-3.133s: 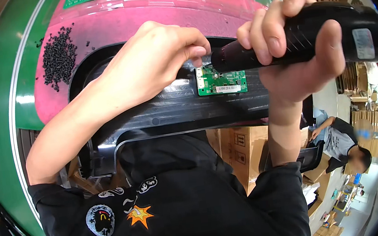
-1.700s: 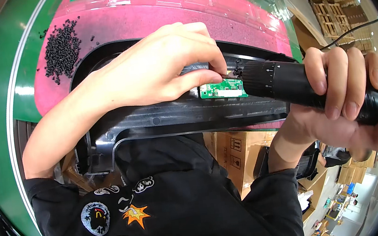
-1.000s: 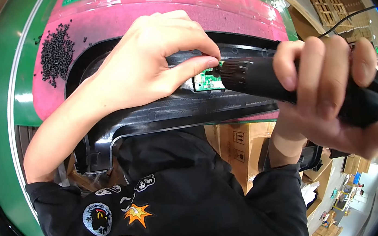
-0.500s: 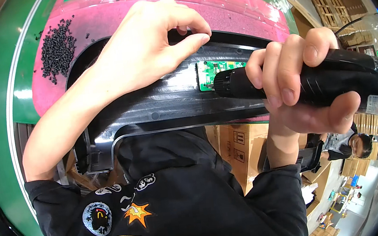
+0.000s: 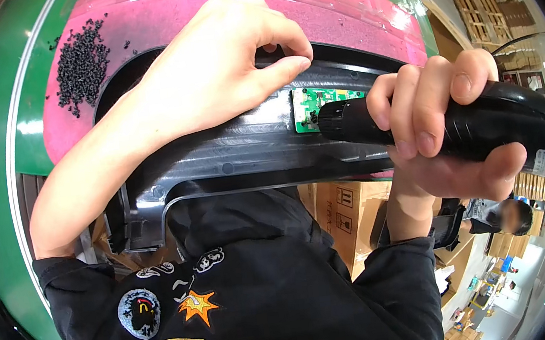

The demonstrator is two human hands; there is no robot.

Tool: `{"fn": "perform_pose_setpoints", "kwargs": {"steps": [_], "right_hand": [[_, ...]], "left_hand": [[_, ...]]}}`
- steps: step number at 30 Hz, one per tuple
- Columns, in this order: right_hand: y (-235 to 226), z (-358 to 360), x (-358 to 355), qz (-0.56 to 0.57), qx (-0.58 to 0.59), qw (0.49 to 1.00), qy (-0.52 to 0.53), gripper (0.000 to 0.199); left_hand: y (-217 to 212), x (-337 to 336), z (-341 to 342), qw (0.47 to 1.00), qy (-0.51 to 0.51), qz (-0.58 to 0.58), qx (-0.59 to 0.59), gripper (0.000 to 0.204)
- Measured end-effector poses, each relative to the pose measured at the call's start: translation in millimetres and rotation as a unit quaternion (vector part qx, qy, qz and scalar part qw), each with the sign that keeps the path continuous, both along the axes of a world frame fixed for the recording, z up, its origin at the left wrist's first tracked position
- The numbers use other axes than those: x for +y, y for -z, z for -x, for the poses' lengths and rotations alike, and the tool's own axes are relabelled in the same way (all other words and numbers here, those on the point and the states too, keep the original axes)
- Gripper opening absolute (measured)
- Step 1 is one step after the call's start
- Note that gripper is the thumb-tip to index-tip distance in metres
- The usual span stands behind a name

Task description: Assembling electronic components by placing circuit boards into plastic housings and securing them with screws using an electric screwdriver.

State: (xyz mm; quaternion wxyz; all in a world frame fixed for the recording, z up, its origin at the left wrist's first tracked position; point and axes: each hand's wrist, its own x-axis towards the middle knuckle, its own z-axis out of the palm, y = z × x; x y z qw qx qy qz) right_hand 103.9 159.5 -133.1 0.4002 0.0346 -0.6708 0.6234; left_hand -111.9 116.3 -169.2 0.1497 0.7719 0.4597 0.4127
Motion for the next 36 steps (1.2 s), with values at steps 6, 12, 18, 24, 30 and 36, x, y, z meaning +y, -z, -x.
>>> {"fn": "perform_pose_setpoints", "kwargs": {"steps": [6, 12, 18, 24, 30, 36], "right_hand": [[0.2, -0.7, 0.0, 0.01, 0.016, 1.0, 0.016, 0.055], [-1.0, -2.2, 7.5, 0.017, 0.031, 0.999, 0.034, 0.055], [0.9, 0.6, 3.7, 0.022, 0.039, 0.998, 0.032, 0.055], [-1.8, -0.9, 2.0, 0.018, 0.037, 0.999, 0.015, 0.055], [-2.2, -0.6, -5.3, 0.027, 0.038, 0.999, 0.024, 0.054], [-0.1, -1.1, -5.3, 0.022, 0.016, 0.999, 0.043, 0.053]], "left_hand": [[-1.5, -1.4, 0.5, 1.0, 0.003, 0.025, 0.018, 0.012], [-1.0, -1.3, 0.8, 0.999, 0.008, 0.016, 0.033, 0.013], [0.7, -1.2, 0.0, 0.999, 0.007, 0.024, 0.032, 0.013], [0.1, -1.2, 0.3, 0.999, 0.01, 0.024, 0.036, 0.013], [-0.2, -1.6, 0.6, 0.999, 0.004, 0.029, 0.045, 0.013], [-0.5, -2.4, 0.7, 0.997, -0.004, 0.04, 0.059, 0.013]]}}
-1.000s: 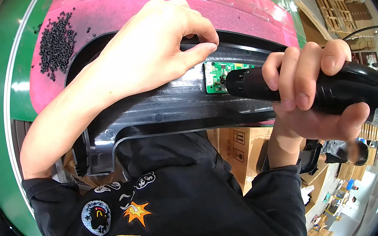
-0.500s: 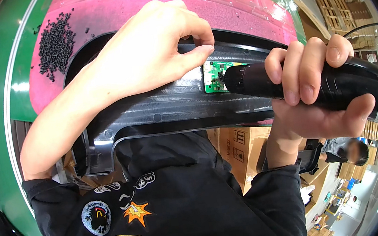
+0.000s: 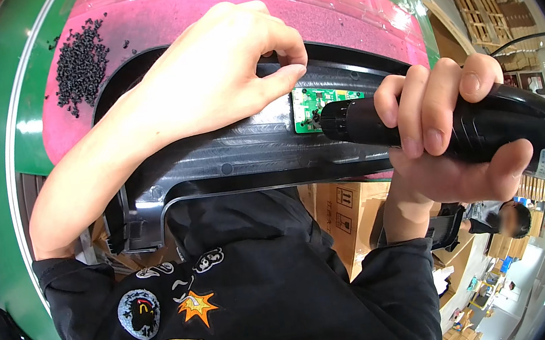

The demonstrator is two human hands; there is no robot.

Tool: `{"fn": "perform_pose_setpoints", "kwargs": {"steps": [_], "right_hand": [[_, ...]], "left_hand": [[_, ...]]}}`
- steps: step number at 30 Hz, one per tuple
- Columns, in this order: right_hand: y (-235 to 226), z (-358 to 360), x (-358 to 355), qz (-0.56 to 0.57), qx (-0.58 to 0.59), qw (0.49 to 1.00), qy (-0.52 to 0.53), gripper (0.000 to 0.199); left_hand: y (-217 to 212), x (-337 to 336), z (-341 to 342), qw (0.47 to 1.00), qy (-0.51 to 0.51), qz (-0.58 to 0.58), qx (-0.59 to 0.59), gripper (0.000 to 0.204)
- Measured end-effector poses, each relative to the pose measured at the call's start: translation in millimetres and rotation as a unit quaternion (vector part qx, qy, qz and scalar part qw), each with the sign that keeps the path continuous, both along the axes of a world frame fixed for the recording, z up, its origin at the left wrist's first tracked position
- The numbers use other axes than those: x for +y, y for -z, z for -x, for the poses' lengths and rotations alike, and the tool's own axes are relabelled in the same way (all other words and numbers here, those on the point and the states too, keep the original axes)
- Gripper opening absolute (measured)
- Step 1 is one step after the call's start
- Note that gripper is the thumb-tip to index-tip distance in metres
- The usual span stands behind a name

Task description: Assembling electronic components by placing circuit boards into plastic housings and securing them with screws using an electric screwdriver.

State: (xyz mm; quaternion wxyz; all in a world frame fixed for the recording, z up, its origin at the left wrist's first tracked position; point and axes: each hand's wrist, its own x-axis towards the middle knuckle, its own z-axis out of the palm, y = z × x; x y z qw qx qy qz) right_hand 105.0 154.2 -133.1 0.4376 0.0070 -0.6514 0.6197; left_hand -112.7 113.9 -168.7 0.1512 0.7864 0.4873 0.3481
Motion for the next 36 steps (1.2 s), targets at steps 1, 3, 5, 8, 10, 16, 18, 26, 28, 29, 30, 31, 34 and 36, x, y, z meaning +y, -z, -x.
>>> {"fn": "perform_pose_setpoints", "kwargs": {"steps": [1, 3, 5, 8, 10, 16, 18, 26, 28, 29, 30, 31, 34, 36], "right_hand": [[0.5, 0.2, 0.5, 0.0, 0.0, 1.0, -0.001, 0.053], [1.4, 0.2, 1.4, -0.004, -0.003, 1.0, -0.007, 0.053], [1.2, 1.0, 0.5, -0.004, -0.003, 1.0, -0.008, 0.053], [1.2, 1.3, -0.5, -0.005, -0.004, 1.0, -0.011, 0.053], [1.5, 1.9, -0.9, -0.007, -0.005, 1.0, -0.015, 0.053], [3.0, 8.8, -0.9, 0.017, -0.014, 1.0, -0.011, 0.054], [-2.6, 16.5, -9.6, 0.058, -0.063, 0.996, 0.023, 0.056], [-0.8, 40.8, -11.8, -0.026, -0.091, 0.983, 0.157, 0.059], [-14.8, 29.7, -7.6, 0.0, -0.148, 0.988, 0.044, 0.058], [-10.6, 27.2, -10.0, 0.032, -0.107, 0.992, 0.057, 0.057], [-5.7, 24.7, -12.1, 0.064, -0.065, 0.993, 0.069, 0.057], [-4.1, 20.2, -10.8, 0.093, -0.025, 0.994, 0.043, 0.056], [-12.0, 6.0, 2.3, 0.029, 0.065, 0.996, -0.052, 0.052], [-25.0, -1.5, -2.4, 0.024, 0.09, 0.995, -0.028, 0.05]], "left_hand": [[0.7, 0.0, -0.1, 1.0, 0.002, -0.004, -0.002, 0.013], [0.4, -0.1, -0.3, 1.0, 0.003, -0.008, -0.005, 0.013], [-0.9, -0.1, -0.2, 1.0, 0.003, -0.001, 0.001, 0.012], [0.8, -0.4, -0.5, 1.0, -0.005, -0.003, 0.004, 0.012], [0.7, 0.1, -0.6, 1.0, -0.001, -0.002, 0.0, 0.013], [-0.4, -0.4, -1.4, 1.0, 0.0, -0.002, -0.003, 0.013], [0.8, -1.3, -1.9, 1.0, 0.006, -0.009, -0.01, 0.014], [1.6, -3.8, -1.6, 0.999, 0.017, 0.01, 0.029, 0.019], [1.5, -4.9, -0.6, 0.999, 0.03, -0.004, 0.042, 0.017], [1.9, -4.8, -0.7, 0.997, 0.044, -0.015, 0.055, 0.016], [3.0, -4.9, -1.1, 0.997, 0.045, -0.017, 0.057, 0.016], [4.2, -5.2, -1.7, 0.994, 0.058, -0.034, 0.085, 0.016], [5.1, -5.9, 0.4, 0.987, 0.086, -0.06, 0.123, 0.015], [2.7, -3.8, -3.8, 0.985, 0.148, -0.084, 0.03, 0.014]]}}
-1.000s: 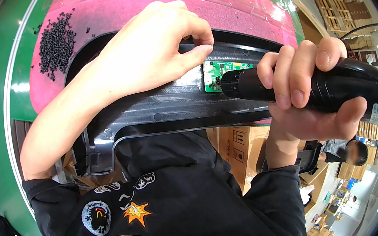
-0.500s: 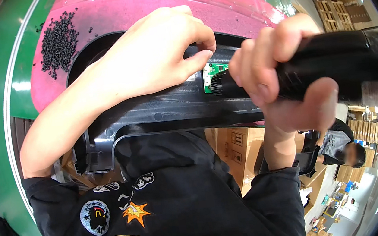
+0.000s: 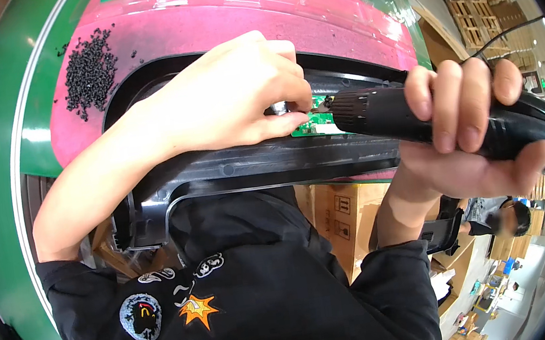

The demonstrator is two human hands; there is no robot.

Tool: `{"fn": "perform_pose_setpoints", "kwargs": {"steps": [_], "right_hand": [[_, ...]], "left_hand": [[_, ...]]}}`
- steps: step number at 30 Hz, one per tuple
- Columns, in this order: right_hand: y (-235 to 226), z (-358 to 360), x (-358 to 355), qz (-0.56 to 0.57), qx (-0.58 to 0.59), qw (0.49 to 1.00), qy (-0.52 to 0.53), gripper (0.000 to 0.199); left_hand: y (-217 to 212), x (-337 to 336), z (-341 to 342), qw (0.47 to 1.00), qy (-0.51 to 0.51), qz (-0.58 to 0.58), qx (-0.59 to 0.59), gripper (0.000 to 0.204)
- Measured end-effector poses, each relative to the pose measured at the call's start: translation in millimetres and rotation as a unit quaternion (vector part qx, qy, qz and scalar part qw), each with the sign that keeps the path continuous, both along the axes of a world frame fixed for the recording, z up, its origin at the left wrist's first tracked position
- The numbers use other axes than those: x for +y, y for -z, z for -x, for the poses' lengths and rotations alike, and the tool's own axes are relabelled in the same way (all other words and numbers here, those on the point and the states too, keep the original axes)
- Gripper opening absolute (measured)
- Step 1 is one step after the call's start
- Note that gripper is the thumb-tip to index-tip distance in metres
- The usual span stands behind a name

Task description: Assembling electronic components by placing circuit boards into plastic housings and securing them with screws using an electric screwdriver.

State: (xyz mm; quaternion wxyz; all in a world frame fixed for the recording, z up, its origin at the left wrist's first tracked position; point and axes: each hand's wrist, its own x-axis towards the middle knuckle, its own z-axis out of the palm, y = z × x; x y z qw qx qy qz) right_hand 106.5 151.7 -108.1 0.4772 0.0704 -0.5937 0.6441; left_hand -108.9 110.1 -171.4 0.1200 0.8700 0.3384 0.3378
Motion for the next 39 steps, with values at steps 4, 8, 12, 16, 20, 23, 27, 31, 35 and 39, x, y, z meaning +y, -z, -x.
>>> {"fn": "perform_pose_setpoints", "kwargs": {"steps": [4, 8, 12, 16, 20, 23, 27, 31, 35, 39], "right_hand": [[-2.3, -5.1, -2.1, 0.002, 0.027, 0.999, 0.018, 0.048], [-2.4, -11.7, -4.2, 0.004, 0.024, 0.999, 0.029, 0.048], [-1.4, -19.7, 0.2, -0.026, 0.003, 0.999, 0.039, 0.049], [3.8, -45.5, 16.9, -0.038, -0.081, 0.993, 0.071, 0.051], [11.2, -49.4, 16.1, 0.056, -0.084, 0.983, 0.151, 0.049], [16.5, -47.8, 17.8, 0.073, -0.074, 0.976, 0.189, 0.047], [21.4, -46.4, 21.1, 0.073, -0.08, 0.973, 0.204, 0.045], [23.7, -45.5, 22.7, 0.072, -0.074, 0.974, 0.204, 0.045], [23.4, -48.9, 20.2, 0.065, -0.072, 0.974, 0.207, 0.046], [24.3, -51.6, 20.1, 0.055, -0.071, 0.978, 0.19, 0.046]], "left_hand": [[-0.7, 1.8, -4.3, 1.0, -0.012, 0.0, -0.016, 0.013], [-7.7, -0.4, -4.1, 0.999, -0.006, 0.032, -0.022, 0.014], [-7.3, 1.1, -6.1, 0.997, 0.021, 0.061, -0.037, 0.018], [-11.0, -2.0, -8.7, 0.997, -0.037, 0.064, -0.03, 0.021], [-8.4, 3.3, -7.1, 0.996, -0.046, 0.073, -0.009, 0.015], [-6.8, 5.4, -6.1, 0.996, -0.04, 0.075, -0.02, 0.014], [-7.3, 5.4, -6.5, 0.996, -0.044, 0.079, -0.007, 0.012], [-7.2, 5.9, -6.0, 0.996, -0.048, 0.078, -0.001, 0.011], [-6.5, 6.0, -6.6, 0.996, -0.049, 0.077, -0.005, 0.011], [-6.2, 5.8, -5.8, 0.995, -0.053, 0.086, -0.004, 0.011]]}}
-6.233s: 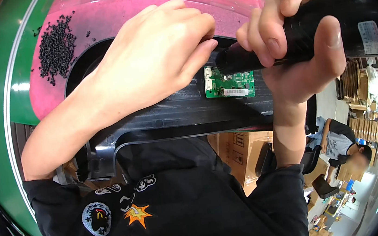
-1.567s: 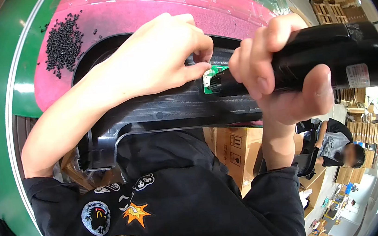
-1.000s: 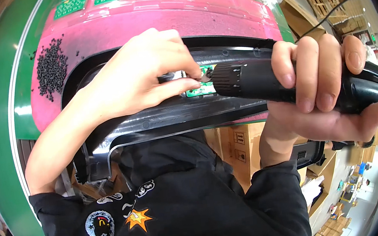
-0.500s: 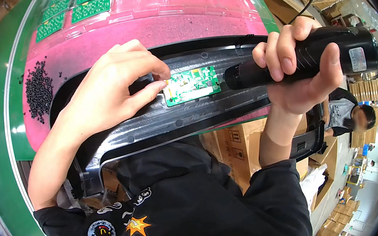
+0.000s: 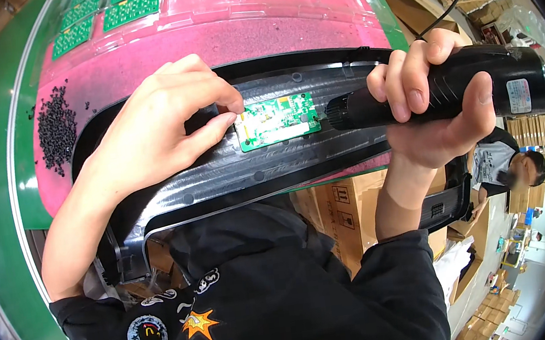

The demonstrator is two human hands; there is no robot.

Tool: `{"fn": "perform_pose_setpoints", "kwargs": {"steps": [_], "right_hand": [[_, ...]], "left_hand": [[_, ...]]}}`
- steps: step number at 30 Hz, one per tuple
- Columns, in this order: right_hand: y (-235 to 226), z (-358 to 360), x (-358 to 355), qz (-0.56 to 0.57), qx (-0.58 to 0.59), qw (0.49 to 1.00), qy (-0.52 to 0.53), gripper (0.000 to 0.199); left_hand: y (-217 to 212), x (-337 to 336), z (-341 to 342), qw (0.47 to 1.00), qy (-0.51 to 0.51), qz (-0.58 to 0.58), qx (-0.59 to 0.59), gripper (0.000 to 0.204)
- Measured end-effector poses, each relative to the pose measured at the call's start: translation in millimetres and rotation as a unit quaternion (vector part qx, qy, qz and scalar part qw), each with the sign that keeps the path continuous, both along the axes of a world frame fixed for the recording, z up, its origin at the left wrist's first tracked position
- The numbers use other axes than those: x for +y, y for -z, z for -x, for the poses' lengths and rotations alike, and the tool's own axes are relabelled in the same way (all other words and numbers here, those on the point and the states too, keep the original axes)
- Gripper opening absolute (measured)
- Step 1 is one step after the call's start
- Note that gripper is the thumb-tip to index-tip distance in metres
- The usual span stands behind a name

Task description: Assembling electronic components by placing circuit boards into plastic housings and securing them with screws using an electric screwdriver.

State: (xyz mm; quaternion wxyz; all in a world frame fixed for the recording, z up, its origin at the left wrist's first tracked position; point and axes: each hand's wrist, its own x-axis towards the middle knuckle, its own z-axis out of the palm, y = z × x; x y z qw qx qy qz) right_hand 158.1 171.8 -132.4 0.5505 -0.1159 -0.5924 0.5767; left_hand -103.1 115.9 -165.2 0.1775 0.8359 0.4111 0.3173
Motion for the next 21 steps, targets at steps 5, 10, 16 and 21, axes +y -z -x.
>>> {"fn": "perform_pose_setpoints", "kwargs": {"steps": [5, 10, 16, 21], "right_hand": [[-0.6, 0.1, 2.9, 0.007, -0.001, 1.0, 0.012, 0.045], [4.4, 3.5, 7.5, 0.007, -0.005, 1.0, -0.029, 0.044], [1.2, 16.9, 1.6, -0.034, -0.095, 0.995, -0.028, 0.045], [7.7, 7.4, -0.4, -0.017, -0.065, 0.997, -0.024, 0.048]], "left_hand": [[-0.9, 1.1, -0.3, 1.0, 0.002, -0.001, 0.0, 0.011], [-2.5, 1.2, 0.1, 1.0, 0.005, 0.012, -0.002, 0.011], [-22.9, -10.2, 0.9, 0.996, -0.031, -0.073, -0.043, 0.014], [-59.3, -34.8, 8.8, 0.942, -0.187, -0.26, -0.096, 0.035]]}}
